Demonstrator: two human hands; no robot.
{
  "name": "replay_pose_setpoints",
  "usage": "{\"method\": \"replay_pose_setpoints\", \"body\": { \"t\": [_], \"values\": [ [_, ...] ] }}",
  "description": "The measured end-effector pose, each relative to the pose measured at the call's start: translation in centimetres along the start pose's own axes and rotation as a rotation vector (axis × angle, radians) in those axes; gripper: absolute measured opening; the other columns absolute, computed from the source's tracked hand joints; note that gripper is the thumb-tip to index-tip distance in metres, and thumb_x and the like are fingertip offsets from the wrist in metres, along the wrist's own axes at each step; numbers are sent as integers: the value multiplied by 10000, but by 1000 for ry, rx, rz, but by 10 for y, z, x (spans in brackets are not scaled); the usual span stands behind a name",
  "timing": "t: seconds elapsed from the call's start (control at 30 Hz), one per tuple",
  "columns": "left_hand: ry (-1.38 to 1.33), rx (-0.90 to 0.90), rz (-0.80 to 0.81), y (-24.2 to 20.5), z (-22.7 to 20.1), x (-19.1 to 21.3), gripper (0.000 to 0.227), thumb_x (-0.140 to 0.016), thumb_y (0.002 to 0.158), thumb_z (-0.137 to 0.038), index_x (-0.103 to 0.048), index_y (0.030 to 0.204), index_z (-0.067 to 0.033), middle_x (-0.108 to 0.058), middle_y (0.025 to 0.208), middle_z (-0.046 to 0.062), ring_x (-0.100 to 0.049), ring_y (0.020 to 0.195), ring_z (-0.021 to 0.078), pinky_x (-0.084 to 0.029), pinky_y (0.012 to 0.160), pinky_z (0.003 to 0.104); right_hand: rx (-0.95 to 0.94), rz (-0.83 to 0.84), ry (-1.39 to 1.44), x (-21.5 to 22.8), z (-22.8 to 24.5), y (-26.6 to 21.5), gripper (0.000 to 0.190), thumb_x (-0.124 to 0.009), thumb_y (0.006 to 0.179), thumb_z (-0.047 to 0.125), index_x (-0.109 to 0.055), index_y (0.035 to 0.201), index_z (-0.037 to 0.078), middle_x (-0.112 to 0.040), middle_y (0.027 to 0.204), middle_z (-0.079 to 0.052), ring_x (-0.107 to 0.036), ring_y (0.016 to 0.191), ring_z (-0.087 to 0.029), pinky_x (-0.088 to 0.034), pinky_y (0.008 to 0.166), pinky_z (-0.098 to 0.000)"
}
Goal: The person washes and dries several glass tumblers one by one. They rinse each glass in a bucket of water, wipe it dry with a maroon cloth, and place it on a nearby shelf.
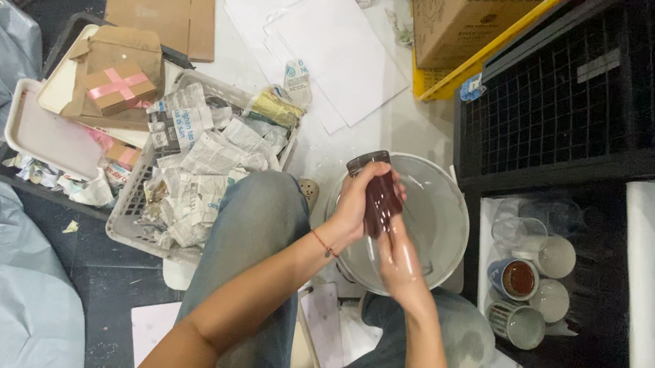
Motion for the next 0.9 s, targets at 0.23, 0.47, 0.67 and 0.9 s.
{"method": "replay_pose_setpoints", "body": {
  "t": [0.23,0.47,0.67,0.9],
  "values": [
    [20,-121,-106,5,-16,-3,310,-693,874,-189,-577,1068,24,-657,830,151,-692,714,241,-601,670,374,7,112,506,3,-25,37,509,-464,1047,43,-454,1555,10,-565,1427,-79,-533,1246,-139,-413,1067,-273],
    [141,-273,25,-4,-23,-18,526,-711,867,-9,-459,1328,23,-660,913,133,-698,742,233,-600,683,360,14,20,1193,-20,-34,32,562,-463,1048,67,-323,1592,92,-428,1597,-59,-442,1446,-182,-317,1239,-357],
    [20,-132,105,-7,-25,-19,549,-696,876,-56,-431,1354,-3,-663,909,130,-703,735,234,-611,679,379,-32,-94,1135,-23,-45,22,475,-417,1077,68,-408,1551,39,-488,1548,-113,-494,1415,-217,-375,1229,-372],
    [23,-9,-115,6,-62,9,343,-718,917,-183,-563,1106,58,-655,897,109,-701,774,236,-602,652,376,328,-151,-472,-19,-11,-22,439,-509,898,-91,-644,1264,111,-576,1430,-125,-584,1359,-294,-483,1135,-338]
  ]
}}
Point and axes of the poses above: each hand's wrist, its own y-axis towards the middle knuckle, its own x-axis out of the back of the hand, z = x × y, the point moved 4 cm from there along y, towards the middle knuckle
